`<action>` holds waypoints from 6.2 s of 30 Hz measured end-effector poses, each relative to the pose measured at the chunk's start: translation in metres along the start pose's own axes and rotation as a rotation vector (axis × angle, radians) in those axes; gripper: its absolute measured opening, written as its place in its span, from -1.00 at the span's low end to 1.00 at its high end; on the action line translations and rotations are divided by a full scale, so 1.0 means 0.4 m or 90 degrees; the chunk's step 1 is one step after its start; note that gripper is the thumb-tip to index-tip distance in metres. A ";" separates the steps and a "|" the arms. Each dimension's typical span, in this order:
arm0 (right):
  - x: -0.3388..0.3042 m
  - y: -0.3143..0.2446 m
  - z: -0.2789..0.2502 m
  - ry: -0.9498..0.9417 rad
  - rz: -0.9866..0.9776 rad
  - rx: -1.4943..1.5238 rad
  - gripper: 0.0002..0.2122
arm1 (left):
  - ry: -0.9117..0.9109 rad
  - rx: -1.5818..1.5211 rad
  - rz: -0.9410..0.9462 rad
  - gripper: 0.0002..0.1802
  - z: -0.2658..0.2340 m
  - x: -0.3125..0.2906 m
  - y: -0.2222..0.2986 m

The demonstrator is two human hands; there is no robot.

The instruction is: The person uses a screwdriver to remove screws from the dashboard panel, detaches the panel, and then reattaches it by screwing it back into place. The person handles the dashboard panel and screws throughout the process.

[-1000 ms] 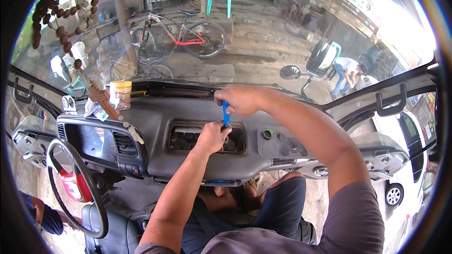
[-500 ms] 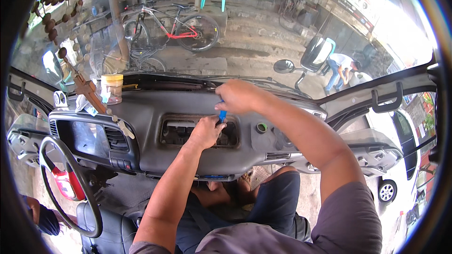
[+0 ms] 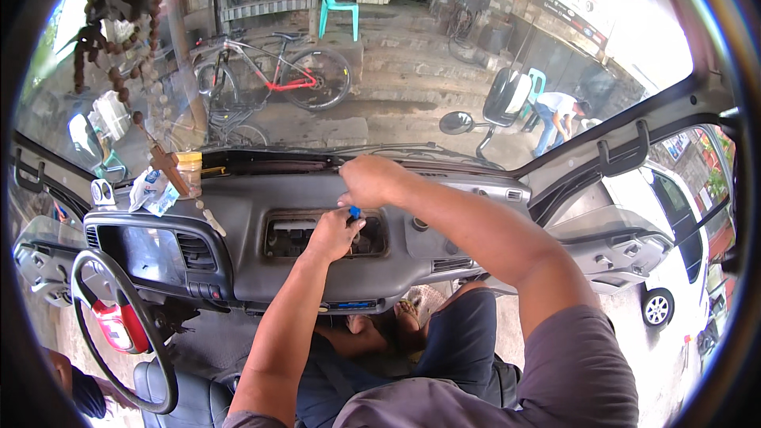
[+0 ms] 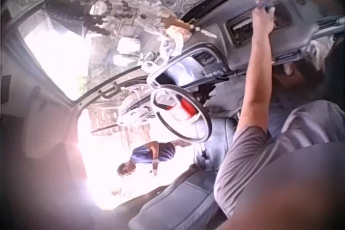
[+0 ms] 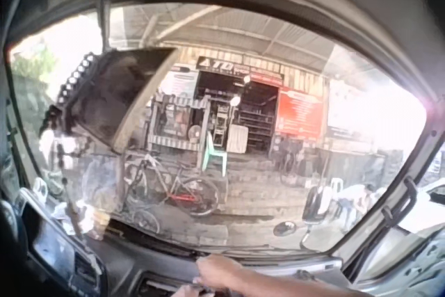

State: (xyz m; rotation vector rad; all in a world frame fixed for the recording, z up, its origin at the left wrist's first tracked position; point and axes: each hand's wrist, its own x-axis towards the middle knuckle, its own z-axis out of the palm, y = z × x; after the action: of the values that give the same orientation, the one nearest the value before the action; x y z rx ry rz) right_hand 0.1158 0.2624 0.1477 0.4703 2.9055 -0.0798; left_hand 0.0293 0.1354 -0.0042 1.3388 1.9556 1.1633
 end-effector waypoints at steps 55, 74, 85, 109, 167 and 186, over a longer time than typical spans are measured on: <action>-0.601 0.524 0.346 0.172 0.170 0.175 -0.80 | 0.101 -0.023 0.012 -0.68 0.174 -0.373 0.175; -0.595 0.511 0.346 0.124 0.268 0.196 -0.59 | 0.079 0.240 0.016 -0.55 0.247 -0.016 0.309; -0.576 0.509 0.367 0.160 0.251 0.169 -0.71 | 0.062 0.293 0.120 -0.56 0.299 0.195 0.355; -0.620 0.511 0.277 -0.014 0.133 0.152 0.07 | 0.288 -0.017 -0.180 -0.70 -0.006 -0.621 0.035; 0.064 -0.340 0.346 0.239 -0.240 0.244 -0.72 | 0.234 0.112 -0.252 -0.50 0.021 -0.790 -0.264; -0.119 0.133 0.297 0.542 0.220 0.255 -0.77 | 0.271 0.129 -0.192 -0.50 0.037 -0.802 -0.269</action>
State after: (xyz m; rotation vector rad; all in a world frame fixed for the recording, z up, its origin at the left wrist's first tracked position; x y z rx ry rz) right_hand 0.1990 0.2880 0.0397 1.3550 3.5491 -0.5334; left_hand 0.1141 -0.1697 -0.1241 0.8880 2.5325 1.1950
